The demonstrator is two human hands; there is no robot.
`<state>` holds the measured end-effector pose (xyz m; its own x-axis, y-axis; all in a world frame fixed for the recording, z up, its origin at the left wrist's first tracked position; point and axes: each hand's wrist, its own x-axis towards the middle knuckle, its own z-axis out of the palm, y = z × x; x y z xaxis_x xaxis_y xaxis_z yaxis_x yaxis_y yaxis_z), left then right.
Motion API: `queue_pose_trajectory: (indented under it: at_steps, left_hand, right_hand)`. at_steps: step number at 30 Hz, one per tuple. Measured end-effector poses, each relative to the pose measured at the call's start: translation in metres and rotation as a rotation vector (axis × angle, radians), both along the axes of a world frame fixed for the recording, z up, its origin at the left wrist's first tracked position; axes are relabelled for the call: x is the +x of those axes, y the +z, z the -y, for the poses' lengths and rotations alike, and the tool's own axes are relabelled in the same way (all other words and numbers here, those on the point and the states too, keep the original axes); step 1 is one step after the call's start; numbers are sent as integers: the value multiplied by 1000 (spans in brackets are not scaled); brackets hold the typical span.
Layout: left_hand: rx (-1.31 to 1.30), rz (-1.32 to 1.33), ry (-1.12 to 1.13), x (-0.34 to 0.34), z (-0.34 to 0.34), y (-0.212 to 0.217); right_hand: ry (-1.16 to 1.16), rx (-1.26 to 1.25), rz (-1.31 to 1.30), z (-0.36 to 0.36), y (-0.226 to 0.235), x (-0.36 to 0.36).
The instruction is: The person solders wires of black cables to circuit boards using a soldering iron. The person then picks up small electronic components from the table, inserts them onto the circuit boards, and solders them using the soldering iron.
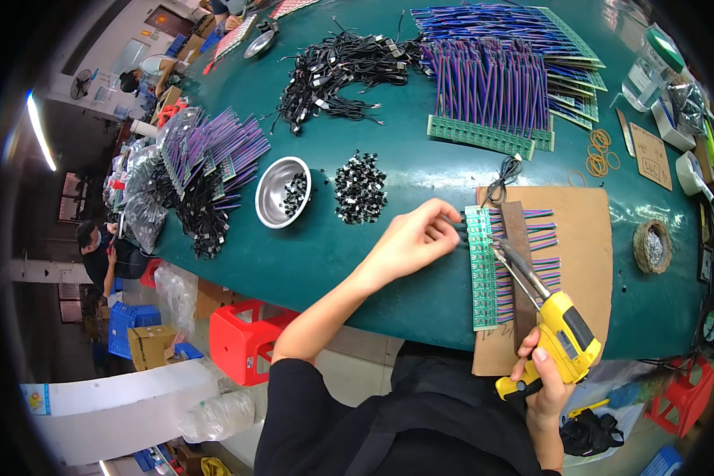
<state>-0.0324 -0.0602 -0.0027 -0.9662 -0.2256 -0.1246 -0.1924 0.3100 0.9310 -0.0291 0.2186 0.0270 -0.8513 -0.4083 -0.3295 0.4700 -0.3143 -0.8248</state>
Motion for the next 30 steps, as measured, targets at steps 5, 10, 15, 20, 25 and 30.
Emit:
queue_pose_trajectory:
  at_steps: [5,10,15,20,25,30]
  left_hand:
    - [-1042,-208,245,15,37,7]
    - [-1110,-194,205,21,59,-1]
    - [-962,-80,65,21,63,4]
    - [-1004,-67,-33,22,61,8]
    - [-908,-255,80,18,53,0]
    - [-11,-20,246,10,39,-6]
  right_hand:
    - [17,-24,-28,-4,0,-2]
    - [-3,-31,-13,-2,-1,0]
    - [22,-24,2,-5,-3,1]
    - [9,-38,10,-5,-2,1]
    - [22,-44,5,-7,-4,1]
    - [26,-43,18,-6,-3,-1]
